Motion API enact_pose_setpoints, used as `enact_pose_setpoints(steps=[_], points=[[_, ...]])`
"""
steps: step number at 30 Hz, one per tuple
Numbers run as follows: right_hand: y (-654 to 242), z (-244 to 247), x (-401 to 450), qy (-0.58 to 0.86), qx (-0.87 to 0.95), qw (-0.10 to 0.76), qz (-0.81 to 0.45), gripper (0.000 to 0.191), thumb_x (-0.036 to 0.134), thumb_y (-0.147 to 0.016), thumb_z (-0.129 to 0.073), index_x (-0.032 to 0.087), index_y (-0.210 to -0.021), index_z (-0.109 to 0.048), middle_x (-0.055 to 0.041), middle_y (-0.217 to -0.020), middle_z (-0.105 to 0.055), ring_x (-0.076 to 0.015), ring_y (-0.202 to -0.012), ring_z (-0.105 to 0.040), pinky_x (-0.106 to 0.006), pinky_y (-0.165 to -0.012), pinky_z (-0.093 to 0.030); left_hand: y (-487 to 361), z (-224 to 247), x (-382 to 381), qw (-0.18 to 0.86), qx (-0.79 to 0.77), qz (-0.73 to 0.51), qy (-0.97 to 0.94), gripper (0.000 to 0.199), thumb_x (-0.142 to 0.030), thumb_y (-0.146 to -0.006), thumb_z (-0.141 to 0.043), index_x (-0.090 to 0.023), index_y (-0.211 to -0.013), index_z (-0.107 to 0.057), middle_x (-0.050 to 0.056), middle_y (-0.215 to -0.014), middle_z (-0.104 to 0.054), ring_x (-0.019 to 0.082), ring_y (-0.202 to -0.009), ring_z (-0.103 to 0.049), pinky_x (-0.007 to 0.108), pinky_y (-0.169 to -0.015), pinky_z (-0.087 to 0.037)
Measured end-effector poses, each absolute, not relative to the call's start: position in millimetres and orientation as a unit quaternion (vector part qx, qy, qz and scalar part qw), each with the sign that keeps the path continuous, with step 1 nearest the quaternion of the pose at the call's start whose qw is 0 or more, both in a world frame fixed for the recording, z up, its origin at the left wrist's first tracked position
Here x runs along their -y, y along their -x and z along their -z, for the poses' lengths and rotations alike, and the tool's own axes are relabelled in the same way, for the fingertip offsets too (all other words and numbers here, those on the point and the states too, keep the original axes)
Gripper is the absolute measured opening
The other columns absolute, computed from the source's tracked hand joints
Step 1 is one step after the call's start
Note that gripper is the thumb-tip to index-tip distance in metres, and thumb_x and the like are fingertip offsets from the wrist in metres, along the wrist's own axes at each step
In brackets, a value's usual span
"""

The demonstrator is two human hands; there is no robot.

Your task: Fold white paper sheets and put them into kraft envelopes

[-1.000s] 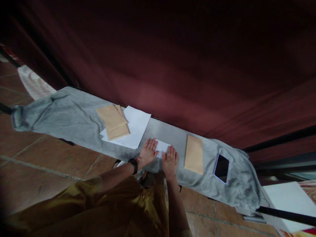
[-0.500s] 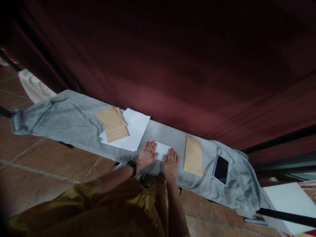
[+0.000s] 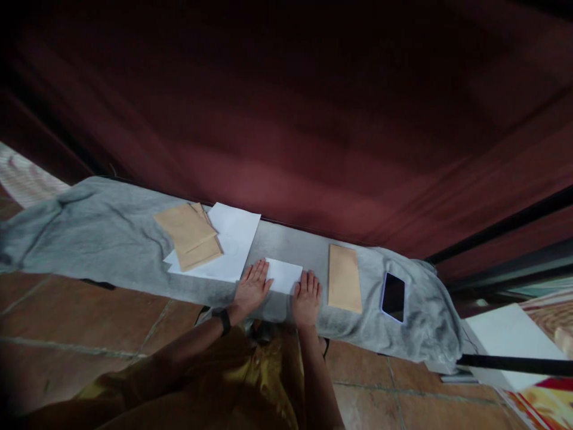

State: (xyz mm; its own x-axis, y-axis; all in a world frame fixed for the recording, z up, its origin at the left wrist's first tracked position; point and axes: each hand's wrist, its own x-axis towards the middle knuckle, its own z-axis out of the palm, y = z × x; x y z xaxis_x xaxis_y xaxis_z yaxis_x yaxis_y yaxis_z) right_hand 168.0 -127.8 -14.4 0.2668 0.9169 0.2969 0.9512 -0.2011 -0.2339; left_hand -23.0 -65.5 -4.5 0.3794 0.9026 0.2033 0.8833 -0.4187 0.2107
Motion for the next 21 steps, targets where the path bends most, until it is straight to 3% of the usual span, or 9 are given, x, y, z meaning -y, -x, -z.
enact_pose_setpoints(steps=[5, 9, 16, 21], points=[[-151, 7, 119, 0.751, 0.619, 0.223, 0.058, 0.053, 0.026, -0.106, -0.029, 0.007, -0.154, -0.042, -0.0189, -0.160, -0.042, -0.0275, -0.148, -0.037, -0.049, -0.119, -0.031, 24, 3, 67, 0.032, -0.536, -0.150, -0.830, 0.062, -0.038, -0.104, -0.030, -0.004, -0.156, -0.038, 0.018, -0.162, -0.036, 0.028, -0.153, -0.033, 0.048, -0.127, -0.021], [-123, 2, 112, 0.686, 0.696, 0.209, 0.025, 0.051, 0.027, -0.107, -0.031, 0.009, -0.153, -0.043, -0.0150, -0.161, -0.042, -0.0238, -0.150, -0.037, -0.045, -0.121, -0.032, 25, 3, 67, 0.023, -0.526, -0.152, -0.837, 0.061, -0.035, -0.103, -0.032, -0.005, -0.156, -0.037, 0.018, -0.161, -0.039, 0.028, -0.153, -0.033, 0.049, -0.126, -0.023], [-108, 3, 114, 0.702, 0.689, 0.179, 0.022, 0.049, 0.026, -0.106, -0.036, 0.012, -0.152, -0.047, -0.0172, -0.161, -0.040, -0.0285, -0.150, -0.036, -0.054, -0.121, -0.028, 25, 1, 66, 0.008, -0.514, -0.141, -0.846, 0.060, -0.034, -0.103, -0.034, -0.005, -0.155, -0.038, 0.018, -0.163, -0.036, 0.029, -0.154, -0.028, 0.051, -0.127, -0.021], [-108, 1, 113, 0.721, 0.670, 0.175, 0.024, 0.051, 0.024, -0.106, -0.033, 0.011, -0.154, -0.043, -0.0169, -0.163, -0.037, -0.0273, -0.150, -0.037, -0.051, -0.122, -0.028, 23, 4, 64, 0.013, -0.444, -0.142, -0.885, 0.055, -0.027, -0.102, -0.034, -0.012, -0.153, -0.044, 0.011, -0.162, -0.041, 0.022, -0.154, -0.031, 0.044, -0.127, -0.023]])
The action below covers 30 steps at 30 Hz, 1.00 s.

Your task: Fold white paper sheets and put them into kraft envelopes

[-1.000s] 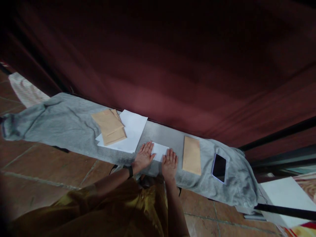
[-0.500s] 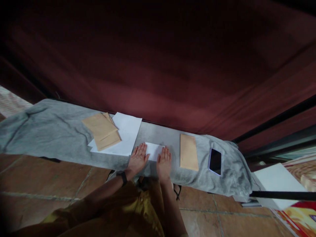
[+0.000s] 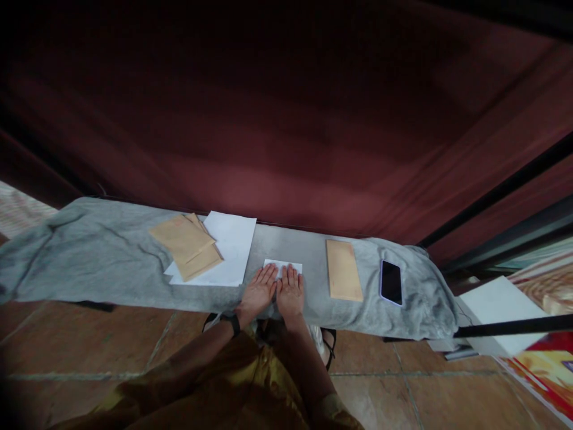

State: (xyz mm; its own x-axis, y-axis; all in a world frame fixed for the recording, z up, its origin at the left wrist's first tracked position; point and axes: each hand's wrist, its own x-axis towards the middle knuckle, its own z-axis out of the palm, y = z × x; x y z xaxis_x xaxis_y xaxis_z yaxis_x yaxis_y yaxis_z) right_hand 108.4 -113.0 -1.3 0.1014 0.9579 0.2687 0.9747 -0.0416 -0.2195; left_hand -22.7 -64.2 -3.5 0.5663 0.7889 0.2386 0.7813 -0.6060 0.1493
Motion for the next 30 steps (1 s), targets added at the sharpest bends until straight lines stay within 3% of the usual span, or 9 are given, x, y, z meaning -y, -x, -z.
enact_pose_setpoints(steps=[10, 18, 25, 30], points=[[-114, 8, 114, 0.728, 0.664, 0.162, 0.047, 0.053, 0.026, -0.106, -0.032, 0.009, -0.155, -0.042, -0.0194, -0.161, -0.039, -0.0281, -0.151, -0.036, -0.052, -0.121, -0.028, 27, 9, 61, 0.021, -0.412, -0.147, -0.899, 0.055, -0.028, -0.103, -0.031, -0.010, -0.153, -0.044, 0.012, -0.160, -0.045, 0.022, -0.152, -0.035, 0.043, -0.126, -0.027], [-144, 28, 128, 0.745, 0.633, 0.194, 0.083, 0.057, 0.035, -0.108, -0.026, 0.008, -0.157, -0.037, -0.0193, -0.157, -0.045, -0.0281, -0.145, -0.044, -0.049, -0.120, -0.030, 30, 7, 63, 0.019, -0.477, -0.152, -0.865, 0.058, -0.034, -0.104, -0.032, -0.005, -0.154, -0.040, 0.018, -0.161, -0.041, 0.026, -0.153, -0.033, 0.048, -0.125, -0.028], [-145, 26, 129, 0.745, 0.633, 0.201, 0.064, 0.058, 0.036, -0.108, -0.025, 0.009, -0.158, -0.037, -0.0193, -0.157, -0.047, -0.0306, -0.145, -0.042, -0.052, -0.119, -0.028, -4, -3, 62, 0.056, -0.428, -0.136, -0.892, 0.055, -0.032, -0.103, -0.037, -0.013, -0.154, -0.043, 0.012, -0.162, -0.040, 0.026, -0.154, -0.030, 0.049, -0.128, -0.022], [-145, 21, 129, 0.749, 0.631, 0.195, 0.051, 0.058, 0.036, -0.108, -0.024, 0.008, -0.157, -0.038, -0.0185, -0.157, -0.047, -0.0303, -0.146, -0.041, -0.051, -0.120, -0.027, 1, -1, 58, 0.061, -0.436, -0.143, -0.886, 0.060, -0.036, -0.101, -0.042, -0.012, -0.156, -0.041, 0.014, -0.163, -0.038, 0.027, -0.154, -0.030, 0.050, -0.127, -0.023]])
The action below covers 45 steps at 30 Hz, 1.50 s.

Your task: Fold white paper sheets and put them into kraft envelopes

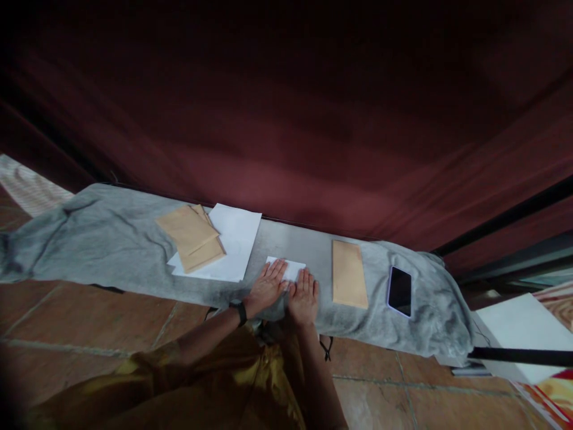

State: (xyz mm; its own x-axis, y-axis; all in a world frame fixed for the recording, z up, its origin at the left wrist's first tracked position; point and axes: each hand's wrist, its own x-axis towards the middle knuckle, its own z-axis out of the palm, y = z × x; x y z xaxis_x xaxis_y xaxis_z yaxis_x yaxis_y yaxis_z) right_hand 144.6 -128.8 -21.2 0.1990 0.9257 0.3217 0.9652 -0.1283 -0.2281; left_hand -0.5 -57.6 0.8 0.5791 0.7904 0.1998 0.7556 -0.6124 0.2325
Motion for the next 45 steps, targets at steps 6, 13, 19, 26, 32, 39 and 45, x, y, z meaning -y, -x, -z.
enact_pose_setpoints(steps=[6, 13, 19, 26, 32, 39, 45], points=[[-145, 19, 130, 0.746, 0.633, 0.200, 0.056, 0.059, 0.036, -0.108, -0.023, 0.007, -0.157, -0.038, -0.0190, -0.158, -0.045, -0.0310, -0.144, -0.043, -0.051, -0.119, -0.028, 38, -1, 60, 0.036, -0.471, -0.115, -0.874, 0.059, -0.039, -0.105, -0.033, -0.006, -0.154, -0.042, 0.017, -0.161, -0.039, 0.027, -0.153, -0.032, 0.049, -0.126, -0.025], [-145, 24, 131, 0.736, 0.635, 0.224, 0.064, 0.059, 0.037, -0.107, -0.024, 0.008, -0.157, -0.038, -0.0193, -0.157, -0.046, -0.0317, -0.144, -0.043, -0.053, -0.119, -0.028, 90, -23, 46, 0.007, -0.494, -0.137, -0.859, 0.049, -0.032, -0.103, -0.036, -0.014, -0.145, -0.054, 0.011, -0.159, -0.046, 0.027, -0.153, -0.031, 0.050, -0.127, -0.022], [-145, 28, 131, 0.738, 0.632, 0.226, 0.064, 0.060, 0.037, -0.107, -0.024, 0.008, -0.157, -0.038, -0.0197, -0.157, -0.046, -0.0324, -0.143, -0.045, -0.054, -0.119, -0.028, 180, -60, -15, -0.027, -0.693, -0.187, -0.696, 0.049, -0.023, -0.099, -0.039, -0.008, -0.144, -0.050, 0.020, -0.155, -0.047, 0.032, -0.146, -0.040, 0.048, -0.117, -0.036], [-144, 28, 130, 0.743, 0.630, 0.219, 0.065, 0.060, 0.037, -0.106, -0.026, 0.008, -0.156, -0.040, -0.0203, -0.157, -0.046, -0.0321, -0.144, -0.044, -0.055, -0.119, -0.029, 221, -61, -26, 0.021, -0.717, -0.119, -0.686, 0.032, -0.023, -0.097, -0.045, -0.016, -0.122, -0.063, 0.012, -0.113, -0.065, 0.025, -0.106, -0.058, 0.034, -0.095, -0.046], [-146, 26, 130, 0.746, 0.627, 0.216, 0.065, 0.057, 0.034, -0.106, -0.028, 0.007, -0.154, -0.043, -0.0212, -0.156, -0.046, -0.0301, -0.144, -0.044, -0.053, -0.119, -0.029, 212, -68, -23, 0.015, -0.694, -0.107, -0.712, 0.025, -0.019, -0.099, -0.042, -0.016, -0.113, -0.063, 0.010, -0.105, -0.066, 0.023, -0.100, -0.061, 0.032, -0.087, -0.048], [-126, 8, 125, 0.730, 0.585, 0.353, -0.027, 0.057, 0.044, -0.105, -0.027, 0.014, -0.146, -0.054, -0.0167, -0.153, -0.052, -0.0286, -0.143, -0.045, -0.054, -0.116, -0.038, 139, -82, 53, -0.033, -0.542, -0.077, -0.836, 0.035, -0.006, -0.093, -0.044, -0.015, -0.121, -0.062, 0.015, -0.108, -0.070, 0.029, -0.101, -0.068, 0.040, -0.085, -0.054], [-63, -27, 111, 0.585, 0.511, 0.495, -0.389, 0.057, 0.059, -0.099, -0.038, 0.019, -0.127, -0.067, -0.0112, -0.127, -0.072, -0.0242, -0.116, -0.067, -0.038, -0.101, -0.055, 75, -67, 115, -0.013, -0.433, -0.089, -0.897, 0.034, -0.005, -0.093, -0.047, -0.018, -0.121, -0.062, 0.014, -0.113, -0.071, 0.028, -0.106, -0.068, 0.041, -0.092, -0.054]])
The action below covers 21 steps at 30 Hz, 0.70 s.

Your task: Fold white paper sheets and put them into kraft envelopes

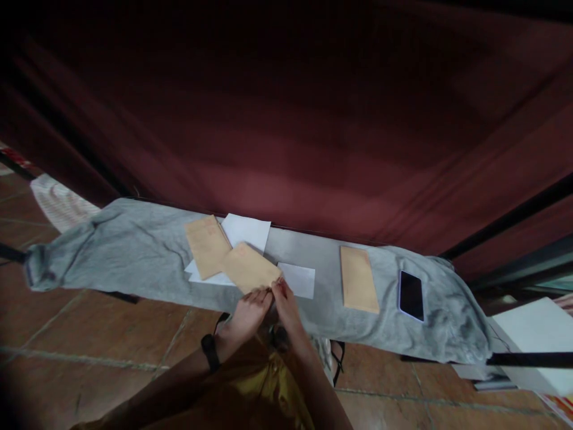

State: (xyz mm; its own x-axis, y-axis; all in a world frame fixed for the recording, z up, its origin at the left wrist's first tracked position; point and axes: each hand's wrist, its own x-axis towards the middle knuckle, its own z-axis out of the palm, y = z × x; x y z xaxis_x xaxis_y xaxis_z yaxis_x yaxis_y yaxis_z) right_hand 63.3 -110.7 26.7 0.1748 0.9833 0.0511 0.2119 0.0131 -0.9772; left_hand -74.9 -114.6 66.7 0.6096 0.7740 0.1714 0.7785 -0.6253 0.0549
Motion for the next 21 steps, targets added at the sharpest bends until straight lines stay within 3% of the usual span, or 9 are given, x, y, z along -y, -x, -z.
enact_pose_setpoints(steps=[3, 7, 11, 14, 17, 21], points=[[-51, -29, 112, 0.562, 0.452, 0.517, -0.461, 0.055, 0.060, -0.095, -0.042, 0.015, -0.114, -0.069, -0.0137, -0.114, -0.076, -0.0252, -0.103, -0.072, -0.039, -0.094, -0.058, 68, -58, 123, -0.003, 0.416, 0.094, 0.904, 0.033, -0.005, -0.092, -0.049, -0.017, -0.119, -0.063, 0.015, -0.115, -0.071, 0.028, -0.109, -0.068, 0.043, -0.096, -0.054], [-60, -28, 123, 0.550, 0.439, 0.505, -0.500, 0.054, 0.056, -0.094, -0.041, 0.016, -0.121, -0.065, -0.0151, -0.121, -0.074, -0.0255, -0.105, -0.071, -0.039, -0.088, -0.061, 81, -59, 118, -0.057, 0.370, 0.125, 0.919, 0.035, -0.021, -0.094, -0.062, -0.020, -0.128, -0.061, 0.014, -0.134, -0.065, 0.028, -0.129, -0.059, 0.046, -0.113, -0.043], [-79, -33, 131, 0.517, 0.410, 0.505, -0.557, 0.056, 0.048, -0.083, -0.053, 0.017, -0.129, -0.062, -0.0132, -0.125, -0.072, -0.0277, -0.103, -0.072, -0.040, -0.078, -0.063, 105, -71, 96, -0.051, 0.342, 0.129, 0.929, 0.099, -0.047, -0.077, -0.084, -0.019, -0.158, -0.034, 0.021, -0.168, -0.024, 0.038, -0.156, -0.020, 0.058, -0.125, -0.019], [-92, -38, 131, 0.521, 0.428, 0.477, -0.563, 0.052, 0.038, -0.076, -0.054, 0.018, -0.123, -0.067, -0.0093, -0.116, -0.076, -0.0289, -0.106, -0.071, -0.041, -0.080, -0.062, 116, -79, 73, -0.040, 0.338, 0.087, 0.936, 0.111, -0.051, -0.073, -0.085, -0.024, -0.162, -0.025, 0.020, -0.171, -0.010, 0.039, -0.157, -0.012, 0.063, -0.124, -0.009], [-102, -39, 129, 0.527, 0.456, 0.459, -0.551, 0.050, 0.031, -0.074, -0.050, 0.019, -0.120, -0.068, -0.0053, -0.110, -0.077, -0.0287, -0.108, -0.069, -0.042, -0.086, -0.060, 117, -82, 55, -0.058, 0.307, 0.054, 0.949, 0.116, -0.054, -0.068, -0.085, -0.027, -0.163, -0.023, 0.019, -0.171, -0.010, 0.039, -0.157, -0.011, 0.065, -0.123, -0.004], [-113, -33, 127, 0.551, 0.495, 0.456, -0.494, 0.042, 0.028, -0.073, -0.049, 0.022, -0.109, -0.071, -0.0020, -0.104, -0.078, -0.0249, -0.104, -0.069, -0.039, -0.091, -0.057, 107, -81, 45, -0.089, 0.270, 0.037, 0.958, 0.118, -0.055, -0.065, -0.086, -0.028, -0.162, -0.024, 0.020, -0.168, -0.023, 0.041, -0.156, -0.016, 0.067, -0.122, 0.001]])
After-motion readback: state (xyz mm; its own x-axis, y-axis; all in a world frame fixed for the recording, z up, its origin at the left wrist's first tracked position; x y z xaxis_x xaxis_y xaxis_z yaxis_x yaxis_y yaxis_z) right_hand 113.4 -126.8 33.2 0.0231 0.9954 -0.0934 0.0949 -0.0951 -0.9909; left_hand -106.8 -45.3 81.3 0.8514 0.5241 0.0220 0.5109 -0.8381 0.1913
